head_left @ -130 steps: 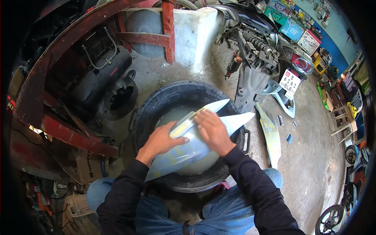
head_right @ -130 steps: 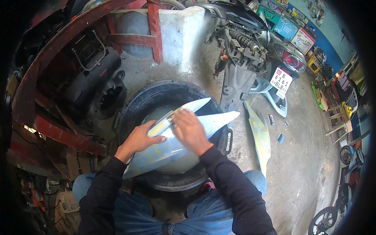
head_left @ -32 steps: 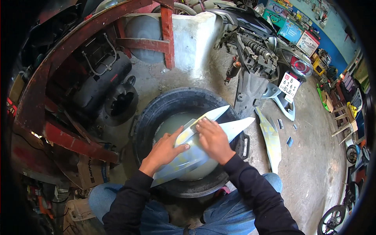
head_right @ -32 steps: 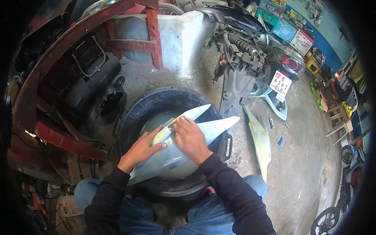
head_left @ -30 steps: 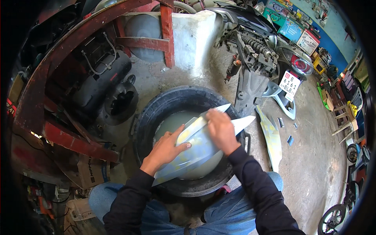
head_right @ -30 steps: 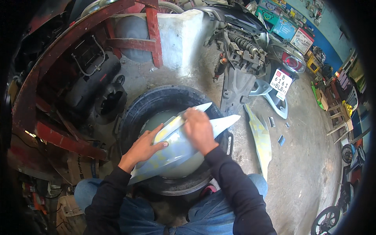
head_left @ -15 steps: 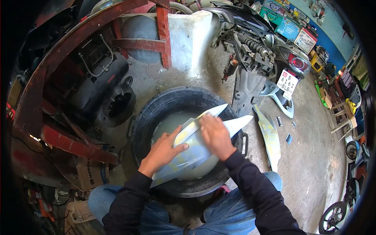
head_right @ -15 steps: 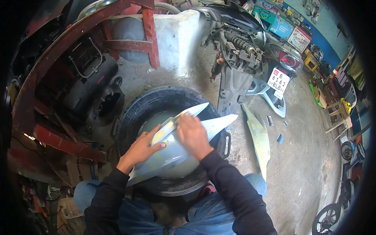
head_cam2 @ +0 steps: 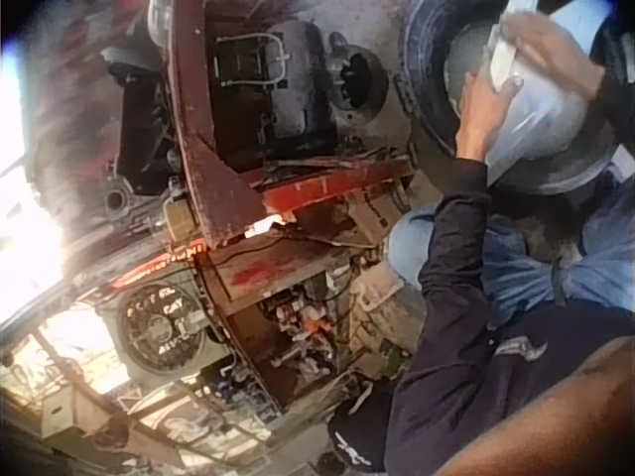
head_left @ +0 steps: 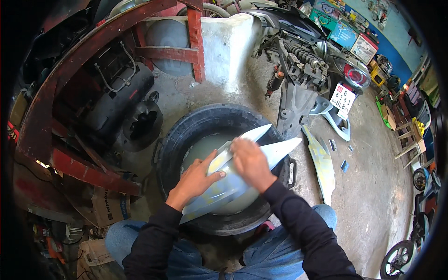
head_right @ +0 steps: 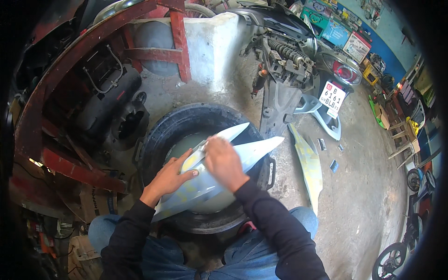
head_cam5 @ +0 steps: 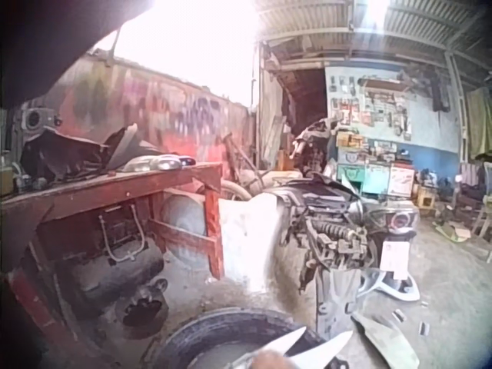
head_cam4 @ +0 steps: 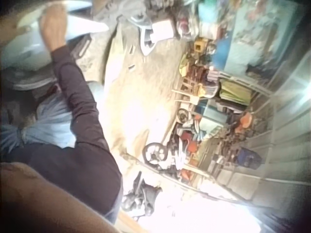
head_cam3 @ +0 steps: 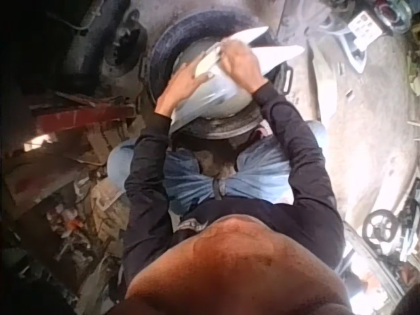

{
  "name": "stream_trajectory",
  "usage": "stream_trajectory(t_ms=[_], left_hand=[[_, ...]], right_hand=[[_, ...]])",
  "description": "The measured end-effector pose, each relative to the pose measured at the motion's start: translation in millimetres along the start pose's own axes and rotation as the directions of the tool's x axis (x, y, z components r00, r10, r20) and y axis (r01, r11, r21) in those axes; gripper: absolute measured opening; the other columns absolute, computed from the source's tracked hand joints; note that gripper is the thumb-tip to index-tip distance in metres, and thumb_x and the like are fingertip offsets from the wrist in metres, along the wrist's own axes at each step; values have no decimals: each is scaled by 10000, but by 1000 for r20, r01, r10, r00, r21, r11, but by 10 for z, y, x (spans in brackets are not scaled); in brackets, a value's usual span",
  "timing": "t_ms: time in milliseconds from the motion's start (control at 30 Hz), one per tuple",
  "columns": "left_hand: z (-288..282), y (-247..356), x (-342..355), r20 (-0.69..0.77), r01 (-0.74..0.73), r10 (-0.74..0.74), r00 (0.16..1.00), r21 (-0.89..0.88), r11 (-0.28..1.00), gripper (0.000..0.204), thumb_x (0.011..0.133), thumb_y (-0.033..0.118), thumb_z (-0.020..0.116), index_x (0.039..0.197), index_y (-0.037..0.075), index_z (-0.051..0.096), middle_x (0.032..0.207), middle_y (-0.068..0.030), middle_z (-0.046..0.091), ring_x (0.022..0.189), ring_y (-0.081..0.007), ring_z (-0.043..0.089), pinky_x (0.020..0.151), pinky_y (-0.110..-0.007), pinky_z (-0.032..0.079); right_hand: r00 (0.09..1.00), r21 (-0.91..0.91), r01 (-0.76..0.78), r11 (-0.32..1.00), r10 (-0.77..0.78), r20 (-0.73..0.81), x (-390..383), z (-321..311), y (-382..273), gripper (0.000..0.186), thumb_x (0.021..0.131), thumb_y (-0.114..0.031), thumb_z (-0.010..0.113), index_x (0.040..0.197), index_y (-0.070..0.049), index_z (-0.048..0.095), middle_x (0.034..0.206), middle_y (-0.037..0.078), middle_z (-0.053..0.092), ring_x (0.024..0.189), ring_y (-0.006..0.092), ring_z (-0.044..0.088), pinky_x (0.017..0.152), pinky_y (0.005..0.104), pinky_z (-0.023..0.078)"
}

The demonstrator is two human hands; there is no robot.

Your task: The person wet sands a motorcycle fairing by rubbing it with sandpaper over a basin of water.

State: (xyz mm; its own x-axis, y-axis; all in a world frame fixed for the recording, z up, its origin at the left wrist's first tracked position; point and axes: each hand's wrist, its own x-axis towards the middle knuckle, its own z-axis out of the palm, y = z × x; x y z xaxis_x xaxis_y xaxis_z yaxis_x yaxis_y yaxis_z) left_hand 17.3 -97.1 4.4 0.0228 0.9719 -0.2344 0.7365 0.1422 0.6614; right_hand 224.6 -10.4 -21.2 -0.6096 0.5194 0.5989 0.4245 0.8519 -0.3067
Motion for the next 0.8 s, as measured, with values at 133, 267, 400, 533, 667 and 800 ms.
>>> stream_trajectory(t_ms=[133, 267, 400, 533, 667, 800], left_hand=[[-3, 30, -13, 2, -8, 8, 1000, 4, 1000, 877, 925, 554, 682, 1634, 153, 356, 1253, -337, 606, 1187, -467, 624, 1031, -494, 478], [-13, 79, -30, -14, 23, -23, 1000, 24, 999, 931, 917, 552, 694, 1624, 60, 341, 1276, -354, 597, 1199, -480, 618, 1037, -497, 476], [20, 79, -7, -21, 11, -10, 1000, 29, 1000, 968, 914, 554, 698, 1609, -9, 328, 1299, -365, 587, 1209, -489, 612, 1043, -501, 474], [15, 86, -17, -38, 18, -16, 999, 39, 999, 986, 913, 559, 697, 1604, -34, 318, 1324, -377, 575, 1227, -495, 604, 1057, -502, 470], [30, 27, -17, -37, 19, -17, 999, 46, 999, 980, 915, 552, 703, 1603, -31, 322, 1329, -377, 574, 1237, -496, 600, 1058, -507, 468], [37, 81, -19, -21, 17, -16, 1000, 48, 999, 974, 917, 547, 705, 1601, -33, 326, 1327, -372, 576, 1242, -494, 595, 1056, -513, 468]], right_hand=[[999, -10, -6, 1000, 6, -41, 77, 5, -135, 278, 872, -78, 628, 1114, 42, 693, 1187, 255, 685, 1243, 408, 606, 1093, 494, 447], [977, 36, -206, 978, 204, 61, 147, -55, 75, 292, 881, -123, 635, 1117, 38, 696, 1205, 239, 692, 1250, 395, 612, 1103, 503, 444], [999, -90, 31, 995, -32, -13, 67, 11, -79, 270, 905, -112, 613, 1105, 38, 714, 1199, 234, 707, 1228, 391, 630, 1094, 503, 450], [990, -47, -141, 989, 141, -6, 195, -100, 134, 285, 890, -136, 635, 1102, 35, 720, 1197, 233, 712, 1230, 389, 634, 1109, 507, 436], [999, -75, 32, 997, -32, -2, 110, 24, -160, 259, 901, -108, 611, 1087, 39, 717, 1153, 233, 719, 1200, 382, 641, 1097, 490, 444], [985, -93, -160, 983, 165, 54, 261, -118, 184, 270, 917, -125, 643, 1134, 19, 715, 1216, 215, 704, 1257, 386, 621, 1120, 499, 437]])
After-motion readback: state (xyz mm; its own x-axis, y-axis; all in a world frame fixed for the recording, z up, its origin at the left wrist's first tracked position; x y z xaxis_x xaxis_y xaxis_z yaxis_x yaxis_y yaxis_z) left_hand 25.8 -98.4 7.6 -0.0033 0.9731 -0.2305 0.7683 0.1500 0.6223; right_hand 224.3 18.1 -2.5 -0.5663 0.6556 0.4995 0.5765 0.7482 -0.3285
